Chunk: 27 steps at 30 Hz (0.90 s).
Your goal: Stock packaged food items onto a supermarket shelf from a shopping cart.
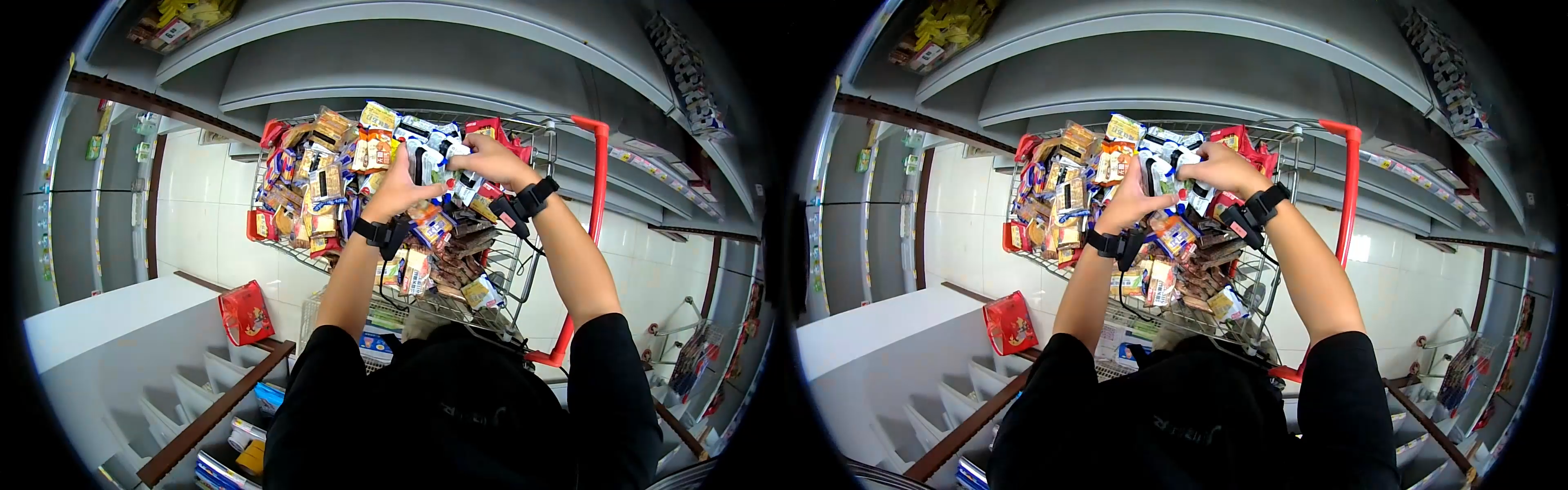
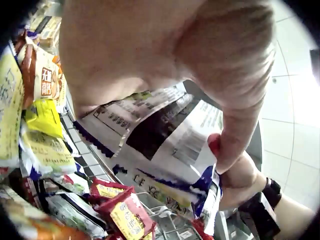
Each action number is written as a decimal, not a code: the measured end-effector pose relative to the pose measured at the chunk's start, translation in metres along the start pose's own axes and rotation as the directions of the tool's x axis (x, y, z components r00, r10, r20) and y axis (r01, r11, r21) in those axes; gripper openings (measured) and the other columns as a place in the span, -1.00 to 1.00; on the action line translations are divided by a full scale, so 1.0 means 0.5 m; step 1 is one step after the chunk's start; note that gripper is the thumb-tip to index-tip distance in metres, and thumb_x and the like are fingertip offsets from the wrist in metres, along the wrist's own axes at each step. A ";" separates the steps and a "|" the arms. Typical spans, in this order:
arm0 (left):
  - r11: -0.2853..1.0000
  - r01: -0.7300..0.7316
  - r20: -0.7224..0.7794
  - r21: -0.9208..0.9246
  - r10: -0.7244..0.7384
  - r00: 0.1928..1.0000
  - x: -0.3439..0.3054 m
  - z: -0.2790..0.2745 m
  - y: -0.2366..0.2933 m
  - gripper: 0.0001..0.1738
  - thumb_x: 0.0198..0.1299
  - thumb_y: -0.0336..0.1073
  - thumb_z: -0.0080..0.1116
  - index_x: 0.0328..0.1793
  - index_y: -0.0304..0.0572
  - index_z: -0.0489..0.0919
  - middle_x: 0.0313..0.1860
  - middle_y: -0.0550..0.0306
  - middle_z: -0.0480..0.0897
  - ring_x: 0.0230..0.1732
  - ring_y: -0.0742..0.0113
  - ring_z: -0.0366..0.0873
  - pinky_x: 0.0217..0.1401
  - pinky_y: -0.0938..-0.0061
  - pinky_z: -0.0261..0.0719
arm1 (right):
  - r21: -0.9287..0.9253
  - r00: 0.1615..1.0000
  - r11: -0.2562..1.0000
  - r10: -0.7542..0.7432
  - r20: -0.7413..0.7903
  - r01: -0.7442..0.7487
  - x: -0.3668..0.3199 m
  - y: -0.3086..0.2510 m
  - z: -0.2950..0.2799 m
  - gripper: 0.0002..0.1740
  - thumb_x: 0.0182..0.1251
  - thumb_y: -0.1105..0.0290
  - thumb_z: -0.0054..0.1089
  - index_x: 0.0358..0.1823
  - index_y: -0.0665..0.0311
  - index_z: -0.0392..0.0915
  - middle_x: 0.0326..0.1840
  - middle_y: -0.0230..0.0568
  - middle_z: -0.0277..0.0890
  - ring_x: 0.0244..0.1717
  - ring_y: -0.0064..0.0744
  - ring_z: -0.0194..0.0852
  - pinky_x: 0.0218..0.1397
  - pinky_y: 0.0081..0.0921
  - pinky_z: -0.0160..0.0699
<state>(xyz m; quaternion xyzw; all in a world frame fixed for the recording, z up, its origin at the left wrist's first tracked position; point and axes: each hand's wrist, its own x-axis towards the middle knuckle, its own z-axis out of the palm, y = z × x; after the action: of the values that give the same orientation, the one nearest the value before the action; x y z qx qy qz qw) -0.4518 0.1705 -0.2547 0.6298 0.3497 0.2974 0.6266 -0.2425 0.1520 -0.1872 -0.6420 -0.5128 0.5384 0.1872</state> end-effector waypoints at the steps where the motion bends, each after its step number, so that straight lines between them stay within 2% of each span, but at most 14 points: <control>1: 0.991 -0.016 0.008 -0.134 0.018 1.000 -0.008 0.011 0.029 -0.03 -0.07 -0.47 0.45 0.41 -0.26 0.06 0.21 0.08 0.36 0.23 0.35 0.34 0.33 0.38 0.31 | -0.010 0.997 0.999 -0.050 -0.063 0.050 0.004 0.006 0.010 -0.38 0.00 0.07 0.35 -0.07 0.50 0.54 -0.21 -0.06 0.57 -0.20 -0.35 0.54 -0.16 -0.43 0.48; 2: 0.986 -0.011 0.000 -0.166 0.011 1.000 -0.020 0.019 0.060 -0.11 -0.03 -0.46 0.44 0.38 -0.23 0.11 0.20 0.07 0.39 0.21 0.34 0.38 0.29 0.39 0.38 | -0.022 0.987 0.995 -0.099 -0.123 0.097 0.004 0.013 0.019 -0.39 0.00 0.01 0.35 -0.17 0.49 0.58 -0.33 -0.10 0.58 -0.29 -0.39 0.54 -0.23 -0.44 0.49; 4: 0.965 0.003 -0.102 -0.263 -0.030 0.994 -0.020 0.024 0.046 -0.26 -0.03 -0.37 0.49 0.23 -0.27 0.26 0.05 0.09 0.53 0.05 0.39 0.53 0.13 0.44 0.52 | 0.016 0.969 0.980 -0.193 -0.156 0.198 0.001 0.021 0.040 -0.23 0.22 -0.22 0.21 -0.06 0.51 0.51 -0.26 -0.08 0.55 -0.25 -0.38 0.50 -0.19 -0.47 0.48; 6: 0.912 0.069 -0.160 -0.405 -0.145 0.977 -0.030 0.025 0.033 -0.48 0.07 -0.39 0.41 0.12 -0.26 0.41 -0.10 0.19 0.61 -0.13 0.49 0.59 0.01 0.54 0.56 | 0.158 0.967 0.959 -0.212 -0.144 0.234 0.010 0.031 0.067 -0.25 0.30 -0.21 0.12 -0.05 0.51 0.51 -0.27 -0.09 0.55 -0.25 -0.39 0.49 -0.16 -0.48 0.48; 10: 0.861 -0.021 -0.255 -0.509 -0.127 0.959 -0.053 0.025 0.021 -0.67 0.24 -0.34 0.25 0.09 -0.23 0.46 -0.12 0.26 0.62 -0.17 0.54 0.57 -0.13 0.59 0.55 | 0.209 0.884 0.880 -0.358 -0.300 0.427 0.014 0.049 0.129 -0.49 0.47 0.06 -0.01 0.09 0.43 0.43 -0.15 -0.08 0.54 -0.10 -0.39 0.49 0.00 -0.46 0.46; 11: 0.827 0.026 -0.251 -0.561 -0.200 0.947 -0.064 0.019 0.023 -0.71 0.30 -0.38 0.17 0.11 -0.22 0.45 -0.13 0.27 0.61 -0.16 0.56 0.56 -0.10 0.56 0.54 | 0.216 0.871 0.866 -0.372 -0.321 0.450 0.015 0.055 0.140 -0.61 0.52 0.21 -0.09 0.14 0.39 0.39 -0.05 -0.08 0.52 -0.02 -0.37 0.48 0.09 -0.45 0.43; 14: 0.790 -0.046 -0.291 -0.611 -0.170 0.941 -0.084 0.010 0.013 -0.70 0.31 -0.41 0.14 0.14 -0.22 0.44 -0.07 0.24 0.61 -0.09 0.52 0.57 -0.03 0.53 0.55 | 0.185 0.851 0.852 -0.420 -0.315 0.490 -0.005 0.043 0.158 -0.66 0.50 0.32 -0.09 0.17 0.36 0.37 0.00 -0.10 0.50 0.02 -0.37 0.47 0.12 -0.46 0.41; 16: 0.678 -0.053 -0.253 -0.733 -0.199 0.947 -0.093 0.005 0.024 -0.64 0.31 -0.42 0.13 0.21 -0.22 0.40 0.04 0.18 0.59 0.00 0.44 0.58 0.05 0.47 0.57 | 0.174 0.844 0.845 -0.444 -0.303 0.506 -0.026 0.027 0.163 -0.65 0.48 0.35 -0.06 0.19 0.37 0.36 0.05 -0.10 0.49 0.06 -0.36 0.46 0.15 -0.46 0.41; 18: 0.615 -0.085 -0.216 -0.784 -0.142 0.966 -0.105 -0.004 0.029 -0.51 0.30 -0.45 0.11 0.34 -0.22 0.31 0.16 0.06 0.55 0.14 0.28 0.55 0.17 0.36 0.57 | 0.160 0.836 0.838 -0.465 -0.292 0.522 -0.034 0.025 0.161 -0.63 0.47 0.38 -0.03 0.22 0.38 0.36 0.10 -0.09 0.48 0.09 -0.36 0.46 0.17 -0.46 0.41; 21: 0.526 -0.136 -0.221 -0.839 -0.101 0.970 -0.115 -0.005 0.032 -0.52 0.31 -0.44 0.09 0.34 -0.27 0.31 0.18 0.01 0.54 0.17 0.20 0.55 0.19 0.28 0.56 | 0.439 0.940 0.836 -0.335 -0.066 0.329 -0.041 0.026 0.139 -0.53 0.38 0.49 0.08 0.29 0.45 0.31 0.23 -0.02 0.44 0.21 -0.36 0.42 0.27 -0.46 0.39; 24: 0.501 -0.158 -0.261 -0.851 -0.143 0.955 -0.122 0.004 0.033 -0.54 0.33 -0.41 0.08 0.32 -0.31 0.33 0.18 -0.01 0.54 0.18 0.18 0.54 0.21 0.23 0.55 | 0.482 0.946 0.817 -0.312 -0.094 0.317 -0.045 0.025 0.128 -0.56 0.34 0.53 0.11 0.25 0.44 0.36 0.17 -0.05 0.49 0.18 -0.40 0.45 0.24 -0.50 0.42; 25: 0.559 -0.160 -0.285 -0.814 -0.143 0.948 -0.124 0.007 0.031 -0.53 0.39 -0.30 0.01 0.35 -0.35 0.29 0.27 -0.08 0.49 0.27 0.10 0.47 0.33 0.13 0.42 | 0.518 0.945 0.791 -0.285 -0.158 0.325 -0.048 0.017 0.132 -0.59 0.33 0.57 0.11 0.20 0.44 0.39 0.10 -0.08 0.54 0.15 -0.44 0.47 0.20 -0.53 0.45; 26: 0.538 -0.141 -0.261 -0.831 -0.152 0.953 -0.124 0.005 0.019 -0.52 0.42 -0.25 -0.04 0.36 -0.37 0.29 0.27 -0.10 0.48 0.28 0.10 0.46 0.36 0.14 0.39 | 0.444 0.959 0.854 -0.202 -0.199 0.272 -0.060 0.012 0.129 -0.62 0.32 0.60 0.11 0.17 0.42 0.41 0.09 -0.09 0.54 0.13 -0.44 0.48 0.17 -0.55 0.47; 27: 0.494 -0.130 -0.249 -0.860 -0.182 0.951 -0.128 0.009 0.022 -0.56 0.41 -0.27 -0.02 0.32 -0.37 0.33 0.22 -0.07 0.52 0.22 0.13 0.51 0.29 0.16 0.46 | 0.478 0.947 0.819 -0.250 -0.202 0.318 -0.054 0.019 0.138 -0.64 0.31 0.60 0.11 0.15 0.41 0.42 0.07 -0.10 0.54 0.12 -0.45 0.48 0.16 -0.54 0.48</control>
<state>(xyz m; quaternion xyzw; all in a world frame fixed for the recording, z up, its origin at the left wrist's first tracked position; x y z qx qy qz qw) -0.4842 0.1163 -0.2401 0.1691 0.2547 0.5169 0.7996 -0.2964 0.1036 -0.2055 -0.5204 -0.4307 0.5765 0.4597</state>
